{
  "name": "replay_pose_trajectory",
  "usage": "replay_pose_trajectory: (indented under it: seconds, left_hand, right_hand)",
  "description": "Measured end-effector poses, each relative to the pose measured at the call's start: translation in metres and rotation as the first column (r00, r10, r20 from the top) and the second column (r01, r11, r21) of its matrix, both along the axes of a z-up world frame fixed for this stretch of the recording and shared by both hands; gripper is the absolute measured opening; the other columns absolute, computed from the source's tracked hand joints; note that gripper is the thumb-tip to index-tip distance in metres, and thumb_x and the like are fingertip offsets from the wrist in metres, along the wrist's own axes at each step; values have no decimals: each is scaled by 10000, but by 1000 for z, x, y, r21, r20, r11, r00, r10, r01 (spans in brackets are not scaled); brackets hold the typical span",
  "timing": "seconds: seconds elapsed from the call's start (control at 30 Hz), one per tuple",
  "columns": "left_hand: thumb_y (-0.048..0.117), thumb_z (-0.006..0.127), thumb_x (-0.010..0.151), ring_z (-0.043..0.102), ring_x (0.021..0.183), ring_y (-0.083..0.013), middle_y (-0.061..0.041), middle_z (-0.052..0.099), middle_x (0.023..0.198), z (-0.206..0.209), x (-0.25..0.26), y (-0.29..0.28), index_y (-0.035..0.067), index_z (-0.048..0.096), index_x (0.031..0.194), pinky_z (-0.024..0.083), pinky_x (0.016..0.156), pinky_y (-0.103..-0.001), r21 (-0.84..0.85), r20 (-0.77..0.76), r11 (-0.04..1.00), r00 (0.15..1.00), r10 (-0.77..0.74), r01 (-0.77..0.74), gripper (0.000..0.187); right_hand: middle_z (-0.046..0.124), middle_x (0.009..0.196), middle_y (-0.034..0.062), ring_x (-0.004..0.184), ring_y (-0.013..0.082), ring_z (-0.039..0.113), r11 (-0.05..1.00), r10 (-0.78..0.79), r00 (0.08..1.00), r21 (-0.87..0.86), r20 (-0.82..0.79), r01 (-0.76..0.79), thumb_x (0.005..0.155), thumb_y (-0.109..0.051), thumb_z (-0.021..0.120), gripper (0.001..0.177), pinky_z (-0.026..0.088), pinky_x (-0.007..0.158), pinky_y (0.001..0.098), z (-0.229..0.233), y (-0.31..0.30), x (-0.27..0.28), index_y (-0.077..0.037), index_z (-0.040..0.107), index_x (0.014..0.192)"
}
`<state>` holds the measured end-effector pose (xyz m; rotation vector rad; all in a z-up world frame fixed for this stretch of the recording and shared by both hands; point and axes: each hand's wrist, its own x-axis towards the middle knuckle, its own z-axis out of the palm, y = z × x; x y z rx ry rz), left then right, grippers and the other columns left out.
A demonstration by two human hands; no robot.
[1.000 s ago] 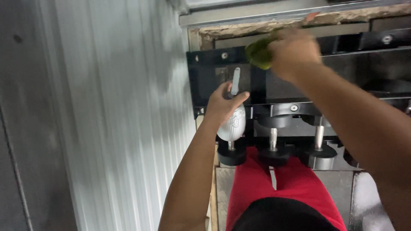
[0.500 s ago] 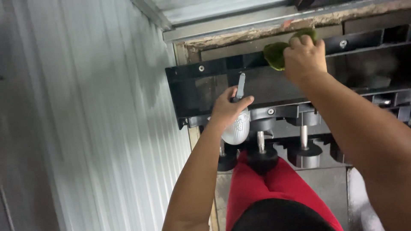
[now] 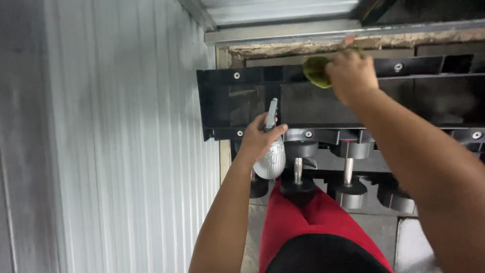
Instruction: Cleaning gym equipment using a spray bottle and a cloth.
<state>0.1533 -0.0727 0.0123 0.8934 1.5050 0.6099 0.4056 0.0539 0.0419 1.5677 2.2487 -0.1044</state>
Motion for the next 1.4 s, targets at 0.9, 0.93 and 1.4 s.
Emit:
replay_pose_trajectory:
  seconds: [0.9, 0.93, 1.4]
  left_hand:
    - [446, 846, 720, 726, 1023, -214, -128, 736, 1153, 39, -14, -79, 14, 648, 1282, 589, 852, -360, 76, -6, 994, 997, -75, 75, 736]
    - [446, 846, 720, 726, 1023, -214, -128, 736, 1153, 39, -21, -76, 14, 648, 1282, 589, 852, -360, 69, 2, 994, 996, -91, 90, 736]
    - [505, 843, 713, 745, 984, -228, -131, 783, 1085, -14, -97, -93, 37, 731, 1154, 567, 875, -344, 159, -154, 967, 973, -175, 199, 653]
  right_hand:
    - [700, 1219, 159, 1127, 356, 660, 341, -794, -604, -775, 65, -532, 756, -228, 532, 554, 506, 1083, 497, -55, -131, -85, -21, 654, 1255]
    - [700, 1219, 159, 1127, 356, 660, 343, -784, -617, -782, 67, -521, 756, -228, 532, 554, 506, 1083, 497, -50, -131, -90, -21, 654, 1255]
    - [702, 1161, 144, 1102, 355, 667, 383, -661, -746, -820, 79, -426, 782, -260, 575, 463, 536, 1049, 513, -87, -175, -170, -53, 662, 1187]
